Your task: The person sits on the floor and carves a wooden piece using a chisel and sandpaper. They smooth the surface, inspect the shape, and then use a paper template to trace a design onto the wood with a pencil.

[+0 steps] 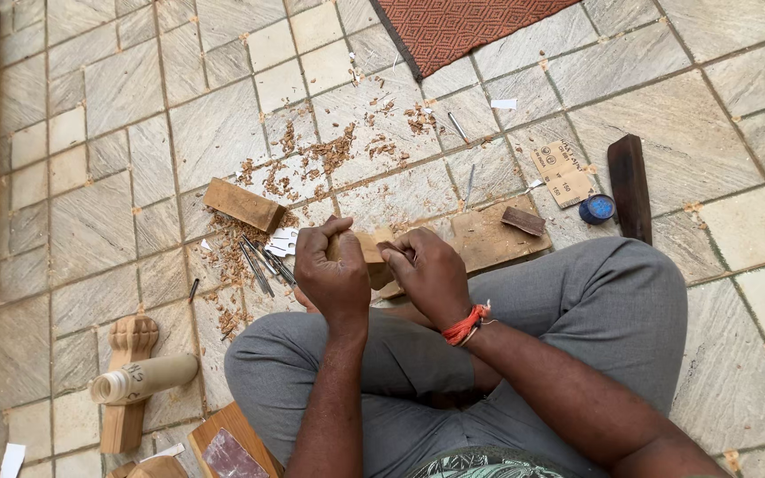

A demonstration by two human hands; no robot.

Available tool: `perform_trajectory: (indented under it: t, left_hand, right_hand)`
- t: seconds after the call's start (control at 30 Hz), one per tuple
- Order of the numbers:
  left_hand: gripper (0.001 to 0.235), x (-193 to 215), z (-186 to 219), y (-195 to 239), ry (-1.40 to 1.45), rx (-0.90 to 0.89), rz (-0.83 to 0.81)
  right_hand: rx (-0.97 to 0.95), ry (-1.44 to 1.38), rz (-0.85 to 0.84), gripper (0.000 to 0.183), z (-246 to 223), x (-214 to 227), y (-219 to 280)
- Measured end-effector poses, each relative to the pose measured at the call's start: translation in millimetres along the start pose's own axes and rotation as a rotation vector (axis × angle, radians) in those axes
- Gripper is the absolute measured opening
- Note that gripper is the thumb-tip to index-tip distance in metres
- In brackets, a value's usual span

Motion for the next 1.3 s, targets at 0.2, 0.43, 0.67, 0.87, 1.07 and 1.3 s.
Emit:
perform_trajectory:
  t: [0.2,0.43,0.67,0.87,1.07,1.3]
  left_hand:
    - [0.013,0,-2,9,0.025,-0.044,0.009]
    - [0.013,21,-24,10,0.071,-0.033,0.009]
    - [0.013,24,-41,6,0.092,-0.020,0.057]
    - [0.014,20,-55,3,0.109,0.019,0.102]
    - [0.014,25,-66,3,0.101,0.041,0.113]
    - [0.013,20,-72,-4,0.265,-0.003,0.059]
  right_hand:
    - [0.180,-0.091,0.083,0.025,-4,11,14]
    - [-0.084,-0.241,-0.080,0.028,29,-13,17]
    - [-0.515,-0.760,-0.208,0.022,74,-28,-7]
    - [-0.372,-0.719,-0.206,0.019,62,-36,1]
    - [-0.395,-0.693,-0.279,0.017,55,-41,-2]
    - [-0.338,-0.500,-0.250,0.013,77,-7,-13]
Point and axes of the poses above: each hand's wrist, its own y-axis away from the middle knuckle, its own x-axis out of the back of the hand, z = x × y, the point moved 4 cm from there along -y, towards the middle knuckle, and after that the axes turned 6 degrees about -x, right-handed, at the moved point
